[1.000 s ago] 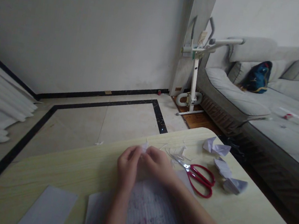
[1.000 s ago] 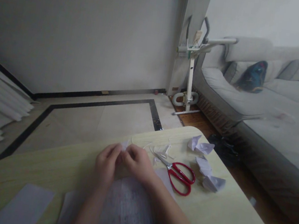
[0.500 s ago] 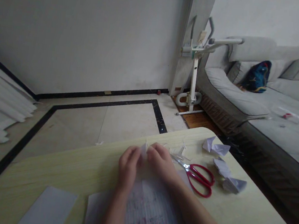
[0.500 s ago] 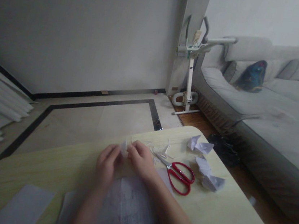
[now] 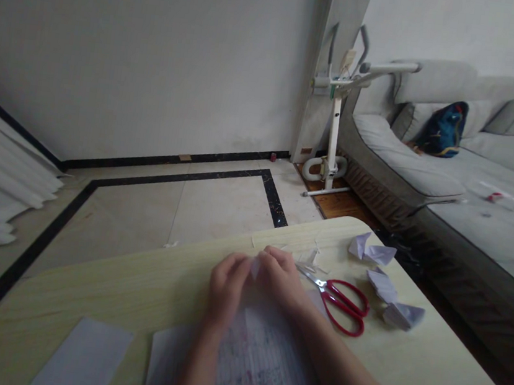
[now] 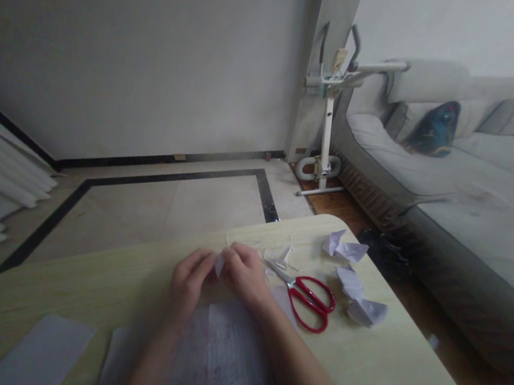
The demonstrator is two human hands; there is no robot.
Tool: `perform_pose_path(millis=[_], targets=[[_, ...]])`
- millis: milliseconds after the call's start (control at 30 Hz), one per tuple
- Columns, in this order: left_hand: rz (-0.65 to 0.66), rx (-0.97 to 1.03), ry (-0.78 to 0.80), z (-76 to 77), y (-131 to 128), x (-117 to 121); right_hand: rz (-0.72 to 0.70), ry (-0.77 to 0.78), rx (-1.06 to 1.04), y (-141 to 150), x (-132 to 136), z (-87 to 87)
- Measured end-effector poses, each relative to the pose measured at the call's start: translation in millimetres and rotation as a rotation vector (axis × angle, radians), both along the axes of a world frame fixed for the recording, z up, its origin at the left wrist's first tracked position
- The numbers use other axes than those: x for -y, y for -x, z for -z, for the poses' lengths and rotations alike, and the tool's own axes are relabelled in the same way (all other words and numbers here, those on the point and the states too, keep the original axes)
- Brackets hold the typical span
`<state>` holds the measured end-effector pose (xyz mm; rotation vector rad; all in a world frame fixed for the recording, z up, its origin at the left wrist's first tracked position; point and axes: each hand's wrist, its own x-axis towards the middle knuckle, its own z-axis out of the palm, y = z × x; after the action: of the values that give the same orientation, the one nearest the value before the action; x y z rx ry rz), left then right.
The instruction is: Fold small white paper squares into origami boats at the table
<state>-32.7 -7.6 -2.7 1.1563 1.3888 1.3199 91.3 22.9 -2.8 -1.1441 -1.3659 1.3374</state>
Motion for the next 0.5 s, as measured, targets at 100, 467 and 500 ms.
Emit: perform_pose_path(millis=[100,467,500], targets=[[-0.011,-0.012,-0.005,0.0,0.7,0.3,0.0,0.02,-0.014,0.6,-0.1,-0.3],[-0.065,0.006,-0.016,3.7,-2.2,-4.3,0.044,0.015,-0.029,1.0,1.0,-0.5],[-0.063,0.0,-0.01,3.3,-2.0,-4.6,0.036,0.01,-0.023,0.9,1.4,-0.8]])
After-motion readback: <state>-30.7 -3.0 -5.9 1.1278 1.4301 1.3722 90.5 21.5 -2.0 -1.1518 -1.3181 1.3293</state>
